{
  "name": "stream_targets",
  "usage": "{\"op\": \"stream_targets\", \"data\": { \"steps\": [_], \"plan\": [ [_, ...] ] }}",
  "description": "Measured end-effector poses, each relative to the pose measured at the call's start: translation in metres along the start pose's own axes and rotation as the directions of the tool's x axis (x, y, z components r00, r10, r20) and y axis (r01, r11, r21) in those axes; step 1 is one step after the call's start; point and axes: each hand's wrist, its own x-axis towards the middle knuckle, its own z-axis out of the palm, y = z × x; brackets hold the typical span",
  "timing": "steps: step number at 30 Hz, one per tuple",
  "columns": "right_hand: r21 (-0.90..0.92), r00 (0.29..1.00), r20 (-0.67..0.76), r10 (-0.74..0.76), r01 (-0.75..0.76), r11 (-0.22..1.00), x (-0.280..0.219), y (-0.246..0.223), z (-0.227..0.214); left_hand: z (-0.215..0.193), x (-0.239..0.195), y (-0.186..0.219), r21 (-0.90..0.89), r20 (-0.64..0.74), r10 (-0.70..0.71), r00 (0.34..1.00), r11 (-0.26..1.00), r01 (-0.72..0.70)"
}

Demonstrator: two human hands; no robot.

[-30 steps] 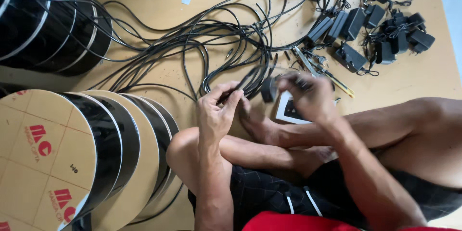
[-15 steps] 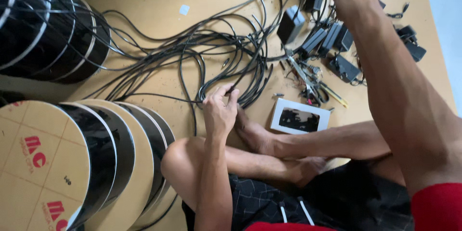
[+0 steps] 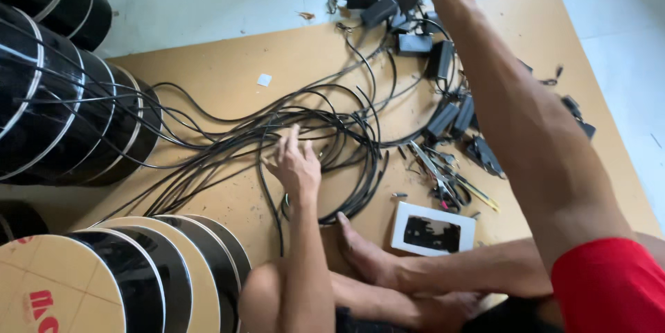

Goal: The person sits on the floor and uses a knife to strip the outer insulation from black electrical cables. They repeatedly cut and peel the sheathing to expose the inner conductors, handling multiple cable segments one at a time.

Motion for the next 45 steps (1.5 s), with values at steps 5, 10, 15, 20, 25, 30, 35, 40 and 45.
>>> {"op": "stream_targets", "data": {
  "steps": [5,10,15,20,25,30,35,40,45],
  "plan": [
    [0.027,0.995,-0.017,0.098,-0.098,0.995,-0.005,0.095,0.034,0.051,-0.013,-0.038,0.122,0.120,-0.143,0.982,0.984,0.129],
    [-0.113,0.903,-0.040,0.428,-0.430,0.896,-0.052,0.164,0.041,0.063,-0.026,-0.050,0.329,0.419,-0.249,0.873,0.938,0.110],
    [-0.622,0.888,0.134,0.440,-0.270,0.735,-0.073,0.205,0.044,0.013,-0.019,-0.006,0.240,0.574,-0.285,0.768,0.955,0.175],
    [-0.789,0.923,0.294,0.249,0.087,0.608,-0.089,0.159,0.059,0.006,-0.016,0.012,0.179,0.571,-0.294,0.766,0.956,0.233],
    [-0.834,0.829,0.377,0.413,0.109,0.541,-0.091,0.201,0.086,0.045,-0.025,-0.016,0.185,0.607,-0.296,0.738,0.955,0.231],
    [-0.427,0.886,0.188,0.424,-0.315,0.847,-0.083,0.189,0.094,0.034,-0.019,-0.011,0.103,0.497,-0.209,0.842,0.978,0.181],
    [0.059,0.704,0.294,0.647,-0.689,0.722,-0.040,0.089,0.069,0.041,-0.011,-0.011,0.057,0.390,-0.223,0.894,0.974,0.218],
    [0.120,0.728,0.239,0.642,-0.678,0.725,-0.004,0.073,0.070,0.046,-0.011,-0.012,0.022,0.386,-0.216,0.897,0.974,0.225],
    [-0.008,0.614,0.179,0.769,-0.781,0.625,0.019,0.112,0.072,0.067,-0.016,-0.020,0.018,0.303,-0.261,0.916,0.963,0.268]
  ]
}}
